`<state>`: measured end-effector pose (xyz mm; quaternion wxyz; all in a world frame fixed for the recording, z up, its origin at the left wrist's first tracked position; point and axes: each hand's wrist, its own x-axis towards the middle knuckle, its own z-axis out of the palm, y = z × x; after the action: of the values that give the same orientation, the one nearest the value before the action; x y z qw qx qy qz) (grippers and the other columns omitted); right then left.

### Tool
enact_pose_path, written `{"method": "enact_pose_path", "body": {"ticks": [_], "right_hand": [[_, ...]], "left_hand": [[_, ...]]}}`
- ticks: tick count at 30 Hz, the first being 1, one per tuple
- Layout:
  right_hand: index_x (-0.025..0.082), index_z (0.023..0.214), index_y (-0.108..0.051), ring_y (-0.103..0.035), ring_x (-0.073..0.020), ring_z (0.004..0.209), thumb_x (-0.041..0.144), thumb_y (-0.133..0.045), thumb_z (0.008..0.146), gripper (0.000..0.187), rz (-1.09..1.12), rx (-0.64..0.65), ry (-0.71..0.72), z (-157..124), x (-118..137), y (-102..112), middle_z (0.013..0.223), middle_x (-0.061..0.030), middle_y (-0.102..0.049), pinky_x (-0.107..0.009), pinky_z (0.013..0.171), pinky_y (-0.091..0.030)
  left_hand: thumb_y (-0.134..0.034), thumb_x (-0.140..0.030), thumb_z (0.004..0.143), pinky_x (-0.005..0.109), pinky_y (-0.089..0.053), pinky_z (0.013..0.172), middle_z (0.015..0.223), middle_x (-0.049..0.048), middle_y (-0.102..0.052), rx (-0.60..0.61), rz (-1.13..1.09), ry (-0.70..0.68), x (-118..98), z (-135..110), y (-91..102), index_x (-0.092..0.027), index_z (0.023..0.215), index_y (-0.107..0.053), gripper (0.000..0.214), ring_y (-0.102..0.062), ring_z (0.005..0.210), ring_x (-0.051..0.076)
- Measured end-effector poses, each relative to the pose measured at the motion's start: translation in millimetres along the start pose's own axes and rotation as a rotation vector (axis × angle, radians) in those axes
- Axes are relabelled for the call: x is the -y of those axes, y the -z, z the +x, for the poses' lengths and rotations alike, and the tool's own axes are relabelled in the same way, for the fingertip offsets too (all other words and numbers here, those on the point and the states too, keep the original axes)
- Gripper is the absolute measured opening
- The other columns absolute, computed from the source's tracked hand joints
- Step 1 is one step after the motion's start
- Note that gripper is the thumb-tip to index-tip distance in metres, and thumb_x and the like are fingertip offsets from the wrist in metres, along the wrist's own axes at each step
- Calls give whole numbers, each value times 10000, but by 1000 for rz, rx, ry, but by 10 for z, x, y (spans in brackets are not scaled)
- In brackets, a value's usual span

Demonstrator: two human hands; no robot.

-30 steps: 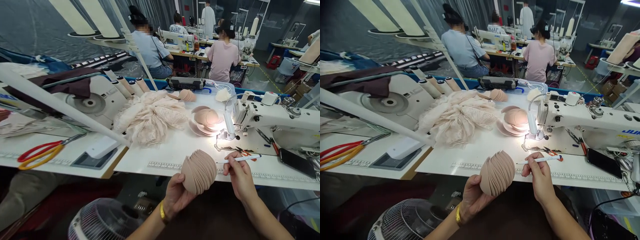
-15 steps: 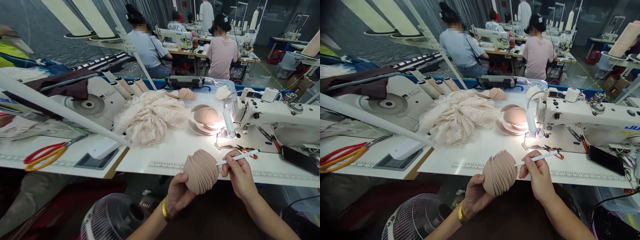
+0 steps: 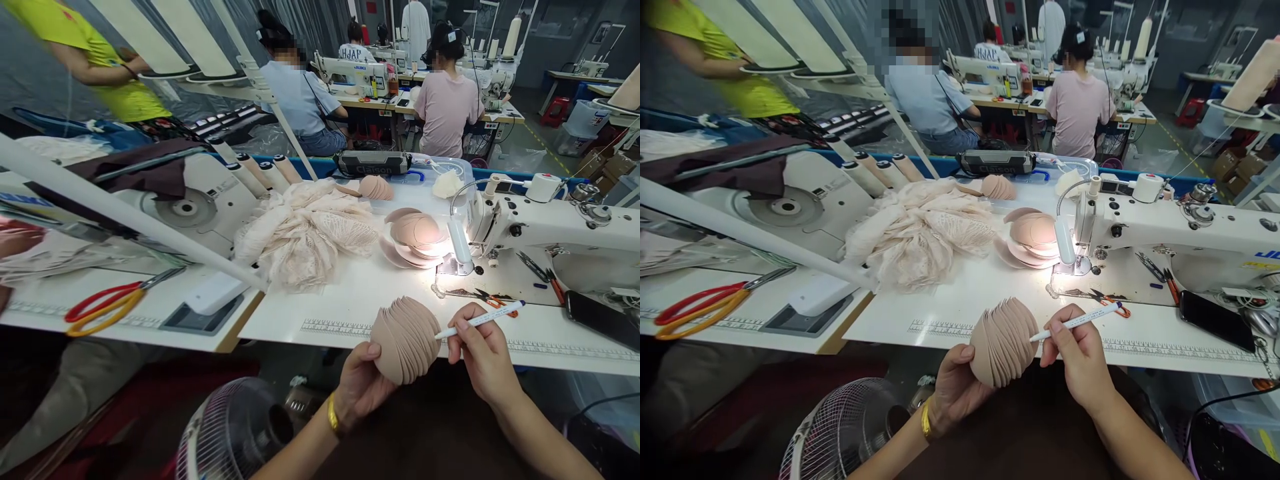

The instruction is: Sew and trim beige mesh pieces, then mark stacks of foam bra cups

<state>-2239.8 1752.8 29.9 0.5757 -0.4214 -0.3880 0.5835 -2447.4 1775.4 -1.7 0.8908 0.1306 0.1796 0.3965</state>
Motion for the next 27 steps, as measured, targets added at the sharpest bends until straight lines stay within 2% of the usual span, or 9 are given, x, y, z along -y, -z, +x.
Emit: {"method": "enact_pose_path", "body": {"ticks": [5,10,13,19,22,27], "right_hand": [[220,901,-605,-544,-118,580,471,-663,1017,282,-27,-52,32,21,46,1,596,48,-599,-244,628,-449],[217,907,-622,-526,-112,585,470,-655,1025,281,-54,14,1,18,31,-18,605,43,-601,-235,622,-460],[221,919,-623,-545,-104,579,449,-642,1039,258,-24,4,28,8,29,-7,603,49,-613,-222,617,-457],[215,921,-629,-596,-105,575,454,-630,1047,270,-106,27,70,-19,77,-28,609,40,-654,-216,595,-466],[214,916,-625,-610,-105,581,454,-618,1055,278,-145,45,93,-34,111,-66,621,38,-665,-216,602,-482],[216,916,-620,-613,-102,582,457,-616,1055,278,-133,36,87,-24,97,-76,617,44,-656,-211,600,-485]], "left_hand": [[-775,-306,751,538,-536,1092,1302,157,-715,10,-1,1,0,-2,-38,-168,1573,-435,900,-638,1274,399],[-794,-309,763,496,-576,1039,1271,150,-740,57,-23,-7,26,17,-4,-164,1574,-429,900,-669,1239,385],[-800,-311,769,473,-597,1003,1288,157,-734,73,-28,-2,28,23,3,-161,1574,-424,901,-682,1221,376],[-795,-263,782,462,-624,974,1294,154,-735,33,-66,-20,11,1,-30,-164,1514,-462,810,-712,1174,325],[-795,-262,781,444,-623,986,1268,169,-743,18,-68,-28,13,-3,-48,-127,1450,-503,743,-720,1158,308],[-803,-285,765,435,-627,966,1255,167,-743,22,-42,-28,14,6,-57,-120,1504,-464,830,-719,1155,331]]}}
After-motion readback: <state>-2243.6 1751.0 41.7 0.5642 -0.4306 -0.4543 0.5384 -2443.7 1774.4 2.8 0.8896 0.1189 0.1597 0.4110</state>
